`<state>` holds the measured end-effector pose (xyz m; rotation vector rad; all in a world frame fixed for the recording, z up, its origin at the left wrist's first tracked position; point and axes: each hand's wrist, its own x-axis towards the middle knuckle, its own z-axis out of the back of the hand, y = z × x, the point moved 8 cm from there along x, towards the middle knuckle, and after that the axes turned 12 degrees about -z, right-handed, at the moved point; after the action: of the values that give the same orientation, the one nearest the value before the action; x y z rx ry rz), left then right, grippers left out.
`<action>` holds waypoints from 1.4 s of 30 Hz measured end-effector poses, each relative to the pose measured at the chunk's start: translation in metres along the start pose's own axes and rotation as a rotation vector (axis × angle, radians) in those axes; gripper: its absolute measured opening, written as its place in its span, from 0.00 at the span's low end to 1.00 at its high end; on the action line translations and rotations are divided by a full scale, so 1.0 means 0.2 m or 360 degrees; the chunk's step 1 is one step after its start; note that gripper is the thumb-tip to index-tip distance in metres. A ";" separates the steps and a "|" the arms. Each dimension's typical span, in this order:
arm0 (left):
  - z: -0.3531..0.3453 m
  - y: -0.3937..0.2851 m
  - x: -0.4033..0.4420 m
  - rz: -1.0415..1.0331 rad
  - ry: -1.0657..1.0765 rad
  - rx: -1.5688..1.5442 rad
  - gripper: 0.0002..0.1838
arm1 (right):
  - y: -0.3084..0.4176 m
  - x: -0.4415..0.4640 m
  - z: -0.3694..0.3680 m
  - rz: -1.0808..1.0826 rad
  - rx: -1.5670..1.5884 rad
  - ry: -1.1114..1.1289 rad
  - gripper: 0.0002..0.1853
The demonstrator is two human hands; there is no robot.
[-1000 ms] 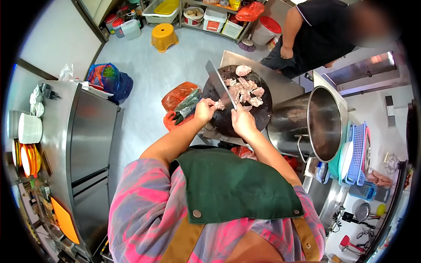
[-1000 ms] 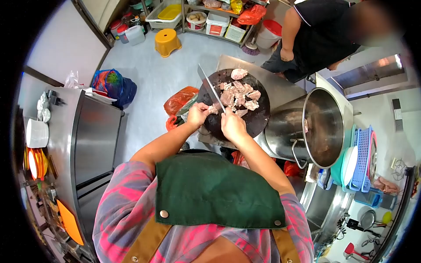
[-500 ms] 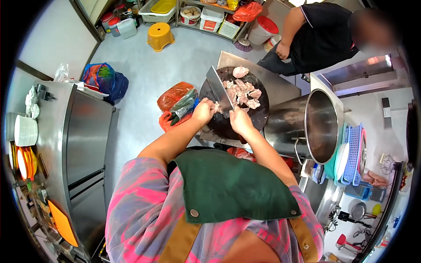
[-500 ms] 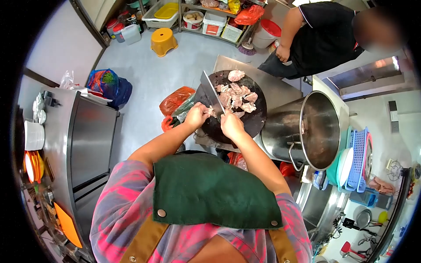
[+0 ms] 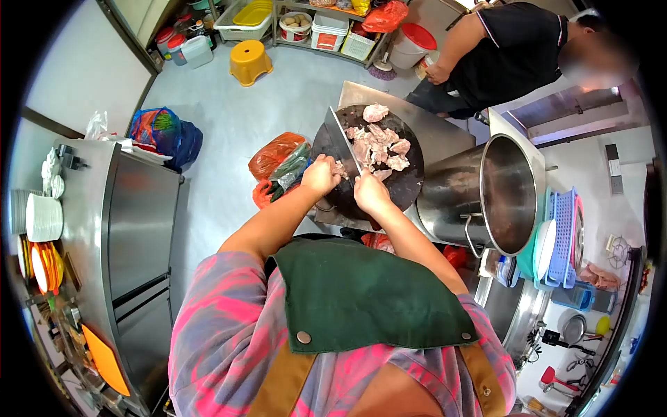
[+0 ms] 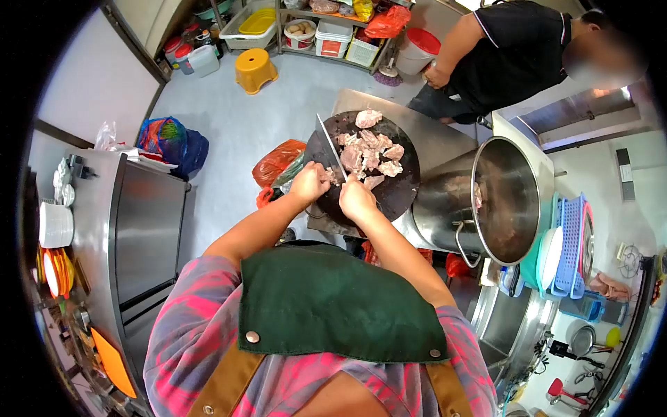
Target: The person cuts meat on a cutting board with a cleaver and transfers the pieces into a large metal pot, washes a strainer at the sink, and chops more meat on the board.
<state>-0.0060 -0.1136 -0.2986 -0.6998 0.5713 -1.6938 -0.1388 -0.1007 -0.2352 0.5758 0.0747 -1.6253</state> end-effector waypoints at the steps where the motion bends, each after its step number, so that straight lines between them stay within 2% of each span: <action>1: 0.02 -0.02 0.00 0.0053 0.0014 0.0032 0.13 | -0.01 -0.01 0.00 0.0004 0.0025 -0.0009 0.15; 7: 0.00 0.02 -0.02 -0.0071 0.0049 -0.0047 0.12 | -0.04 -0.09 0.17 0.0150 0.0436 -0.0168 0.14; 9: -0.03 0.04 -0.05 -0.0069 0.0049 -0.0085 0.12 | 0.03 -0.16 0.29 0.0235 0.0438 -0.0317 0.12; 11: -0.03 0.04 -0.06 -0.0039 -0.0041 -0.0118 0.12 | 0.06 -0.19 0.34 0.0262 0.0386 -0.0335 0.11; 12: -0.04 0.06 -0.07 0.0067 0.0026 -0.0209 0.12 | 0.04 -0.18 0.34 0.0264 0.0381 -0.0317 0.11; 13: 0.00 0.04 -0.07 0.0038 -0.0092 -0.0192 0.14 | 0.03 -0.17 0.32 0.0267 0.0378 -0.0298 0.11; 15: 0.10 0.01 -0.08 -0.0019 -0.0333 -0.0149 0.19 | 0.01 -0.14 0.28 0.0251 0.0368 -0.0267 0.11; 16: 0.03 0.07 -0.05 0.0122 -0.0157 -0.0392 0.27 | -0.01 -0.14 0.25 0.0230 0.0358 -0.0250 0.11; 17: -0.05 0.10 -0.02 0.0319 -0.0021 -0.0873 0.30 | -0.04 -0.13 0.22 0.0207 0.0343 -0.0230 0.11; 19: -0.08 0.02 0.02 0.0274 0.0083 -0.1024 0.37 | -0.07 -0.11 0.19 0.0223 0.0375 -0.0240 0.11; 20: -0.08 -0.05 0.04 0.0125 0.0132 -0.1155 0.41 | -0.08 -0.11 0.19 0.0224 0.0423 -0.0237 0.11; 21: -0.12 -0.06 0.05 -0.0063 0.0097 -0.1259 0.36 | -0.09 -0.11 0.19 0.0226 0.0472 -0.0236 0.11; 23: -0.21 0.01 0.08 -0.0006 0.0152 -0.1119 0.28 | -0.14 -0.08 0.15 0.0186 0.0594 -0.0137 0.11; 26: -0.25 0.06 0.08 0.0141 0.0108 -0.1388 0.22 | -0.15 -0.10 0.18 0.0153 0.0772 -0.0057 0.10; 29: -0.19 -0.04 0.09 -0.0007 0.0105 -0.1458 0.18 | -0.15 -0.13 0.21 0.0190 0.0910 -0.0019 0.08; 30: -0.18 -0.10 0.09 0.0031 0.0181 -0.1660 0.16 | -0.13 -0.16 0.25 0.0156 0.0986 0.0053 0.08; 33: -0.18 -0.13 0.11 -0.0162 0.0316 -0.1445 0.20 | -0.16 -0.18 0.26 0.0161 0.1155 0.0090 0.08; 35: -0.21 -0.06 0.10 -0.0111 0.0360 -0.1571 0.08 | -0.20 -0.19 0.27 0.0156 0.1232 0.0088 0.08; 37: -0.08 -0.10 0.12 -0.0215 0.0199 -0.0883 0.04 | -0.21 -0.23 0.31 0.0201 0.1240 0.0051 0.08; 38: -0.09 -0.03 0.12 -0.0223 0.0089 -0.0787 0.05 | -0.24 -0.23 0.30 0.0164 0.1267 0.0044 0.08; 39: 0.00 -0.05 0.11 -0.0068 -0.0010 -0.0668 0.04 | -0.25 -0.25 0.32 0.0190 0.1332 0.0045 0.09; 41: -0.09 0.04 0.12 -0.0025 -0.0016 -0.1006 0.04 | -0.27 -0.29 0.39 0.0187 0.1252 -0.0069 0.09; 42: -0.09 0.01 0.12 0.0061 0.0110 -0.0971 0.05 | -0.29 -0.30 0.41 0.0196 0.1275 -0.0106 0.09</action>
<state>-0.0213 -0.1369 -0.3080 -1.0515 1.1669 -1.5122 -0.2190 -0.0670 -0.1568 1.1040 -0.6762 -1.5178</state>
